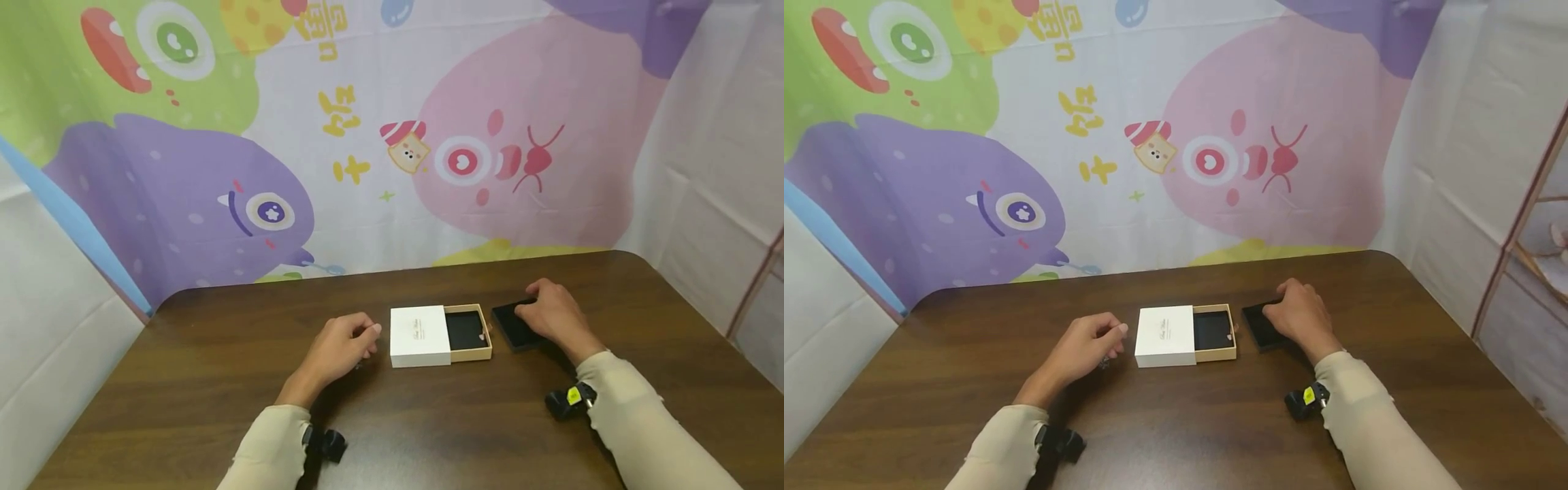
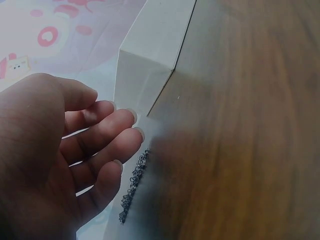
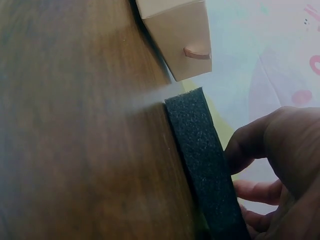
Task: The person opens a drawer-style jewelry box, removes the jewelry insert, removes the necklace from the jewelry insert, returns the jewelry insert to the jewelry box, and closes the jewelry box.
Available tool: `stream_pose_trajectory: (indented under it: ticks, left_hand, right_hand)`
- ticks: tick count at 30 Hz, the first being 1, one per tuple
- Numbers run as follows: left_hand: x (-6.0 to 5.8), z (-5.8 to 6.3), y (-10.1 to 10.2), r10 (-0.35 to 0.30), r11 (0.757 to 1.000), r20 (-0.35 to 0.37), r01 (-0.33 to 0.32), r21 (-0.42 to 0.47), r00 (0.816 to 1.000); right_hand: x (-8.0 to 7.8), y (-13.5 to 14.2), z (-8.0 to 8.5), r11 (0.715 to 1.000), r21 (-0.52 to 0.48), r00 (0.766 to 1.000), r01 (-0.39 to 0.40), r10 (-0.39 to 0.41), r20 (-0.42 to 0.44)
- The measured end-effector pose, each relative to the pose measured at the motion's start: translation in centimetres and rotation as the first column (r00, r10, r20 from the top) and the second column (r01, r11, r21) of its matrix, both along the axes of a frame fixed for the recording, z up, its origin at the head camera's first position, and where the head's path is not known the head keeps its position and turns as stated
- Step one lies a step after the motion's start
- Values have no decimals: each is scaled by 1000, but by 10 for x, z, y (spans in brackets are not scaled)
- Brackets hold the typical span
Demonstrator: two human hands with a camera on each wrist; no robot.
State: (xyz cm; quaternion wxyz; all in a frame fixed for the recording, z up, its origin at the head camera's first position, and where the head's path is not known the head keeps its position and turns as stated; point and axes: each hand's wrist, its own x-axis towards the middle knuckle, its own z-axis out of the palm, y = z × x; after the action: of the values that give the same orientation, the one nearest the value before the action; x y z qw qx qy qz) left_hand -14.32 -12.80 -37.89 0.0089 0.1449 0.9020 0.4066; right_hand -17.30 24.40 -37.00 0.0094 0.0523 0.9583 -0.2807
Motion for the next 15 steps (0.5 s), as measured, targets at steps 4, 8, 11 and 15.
stream_pose_trajectory:
  ticks: [4, 8, 11, 15]
  left_hand:
    - [0, 0, 0, 3, 1000, 3, -3, 1, 1000]
    - [0, 0, 0, 7, 1000, 7, -7, -6, 1000]
    - [0, -1, 0, 9, 1000, 8, -9, -9, 1000]
    - [0, -1, 0, 12, 1000, 9, -12, -18, 1000]
  right_hand:
    - [0, 0, -1, 1000, -24, 999, 2, -4, -51]
    - [0, 0, -1, 1000, -26, 997, 0, -2, -73]
    - [1, 0, -2, 999, -34, 996, -7, 4, -87]
    - [1, 1, -4, 998, -60, 994, -6, -1, -106]
